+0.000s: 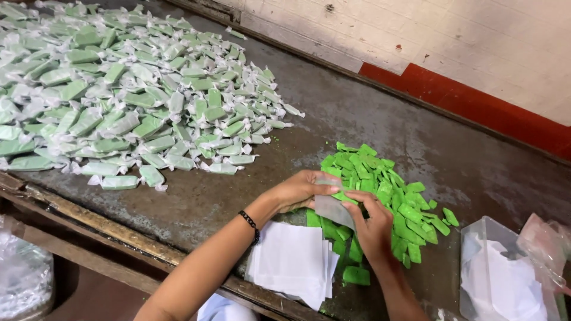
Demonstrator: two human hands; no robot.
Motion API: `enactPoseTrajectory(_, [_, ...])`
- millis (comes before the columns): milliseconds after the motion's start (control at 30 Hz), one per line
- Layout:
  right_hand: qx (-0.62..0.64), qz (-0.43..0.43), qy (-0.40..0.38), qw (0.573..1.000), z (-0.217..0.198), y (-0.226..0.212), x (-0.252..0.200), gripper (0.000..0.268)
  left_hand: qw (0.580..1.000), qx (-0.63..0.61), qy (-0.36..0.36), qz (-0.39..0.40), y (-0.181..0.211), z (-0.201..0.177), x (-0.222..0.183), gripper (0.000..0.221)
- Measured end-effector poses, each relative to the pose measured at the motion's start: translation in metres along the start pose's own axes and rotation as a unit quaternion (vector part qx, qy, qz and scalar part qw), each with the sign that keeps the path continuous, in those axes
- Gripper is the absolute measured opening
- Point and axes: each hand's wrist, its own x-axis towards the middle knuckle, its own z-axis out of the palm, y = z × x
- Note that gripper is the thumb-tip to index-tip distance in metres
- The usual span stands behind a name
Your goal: The person is manually wrapping small green rectangular items into individual white paper squares on a production table.
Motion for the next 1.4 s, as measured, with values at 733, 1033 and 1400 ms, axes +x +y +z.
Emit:
enactPoseTrajectory(733, [0.402, 0.395, 0.058, 0.824, -0.006, -0.006, 0.012, 0.078, 0.990, 0.123, 0.028, 0.064, 0.015, 0.016, -0.011, 0.042])
enactPoseTrajectory(1033, [0.380, 0.478, -0.023, 0.791, -0.006, 0.026, 0.002, 0.041, 0.981, 0.115, -0.002, 0.159, 0.017, 0.010, -0.009, 0.055])
enactPoseTrajectory(1400, [0.411, 0.438, 0.006, 0.799, -0.009, 0.012, 0.007, 0.021, 0.987, 0.084, 0.065, 0.121, 0.019, 0.019, -0.004, 0.050])
